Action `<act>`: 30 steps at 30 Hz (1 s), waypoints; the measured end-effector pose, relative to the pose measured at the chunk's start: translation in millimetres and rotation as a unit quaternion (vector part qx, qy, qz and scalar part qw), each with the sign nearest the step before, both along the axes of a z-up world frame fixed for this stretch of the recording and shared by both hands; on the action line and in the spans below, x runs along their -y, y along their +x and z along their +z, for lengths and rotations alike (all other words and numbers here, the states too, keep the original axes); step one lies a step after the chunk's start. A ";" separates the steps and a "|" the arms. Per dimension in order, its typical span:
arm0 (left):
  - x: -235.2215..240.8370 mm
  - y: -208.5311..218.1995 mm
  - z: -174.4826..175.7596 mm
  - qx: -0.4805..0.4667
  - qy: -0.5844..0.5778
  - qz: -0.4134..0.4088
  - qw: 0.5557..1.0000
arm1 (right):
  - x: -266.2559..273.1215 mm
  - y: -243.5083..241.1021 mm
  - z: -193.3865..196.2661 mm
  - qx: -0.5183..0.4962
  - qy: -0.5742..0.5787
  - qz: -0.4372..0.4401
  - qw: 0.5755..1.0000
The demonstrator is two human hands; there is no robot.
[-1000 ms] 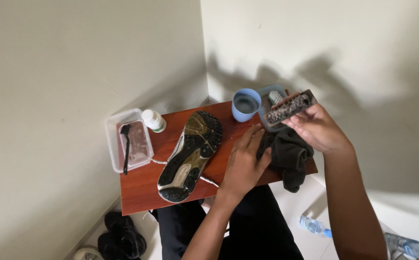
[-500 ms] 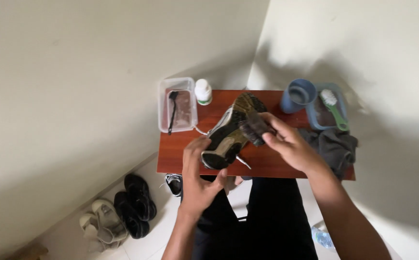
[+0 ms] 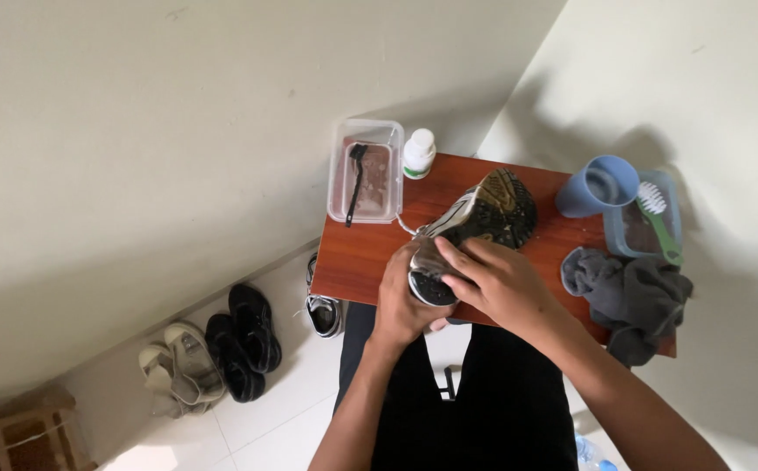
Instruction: The person scrubs the sole of a sneaker with a cloth, repeatedly dipping the cloth into a cup of water and wringing it out. They continue scrubbing different areas of the sole while holding the shoe on a small table.
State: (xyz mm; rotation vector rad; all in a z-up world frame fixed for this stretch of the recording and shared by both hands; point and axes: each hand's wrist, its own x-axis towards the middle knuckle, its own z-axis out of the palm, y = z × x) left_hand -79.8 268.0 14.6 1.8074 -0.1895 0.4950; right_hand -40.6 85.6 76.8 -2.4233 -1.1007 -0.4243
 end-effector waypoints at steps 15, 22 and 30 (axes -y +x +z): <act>-5.6 -2.7 -4.7 0.023 -0.057 -0.019 0.998 | -22.8 -11.8 -5.3 0.019 0.042 0.036 0.998; 6.2 -4.9 10.8 0.040 -0.029 -0.018 0.999 | 6.6 -34.0 -3.8 -0.007 0.017 -0.016 1.000; 0.2 -11.4 -30.0 0.043 -0.007 -0.023 0.999 | -18.3 -11.2 -9.8 0.084 -0.002 0.026 0.996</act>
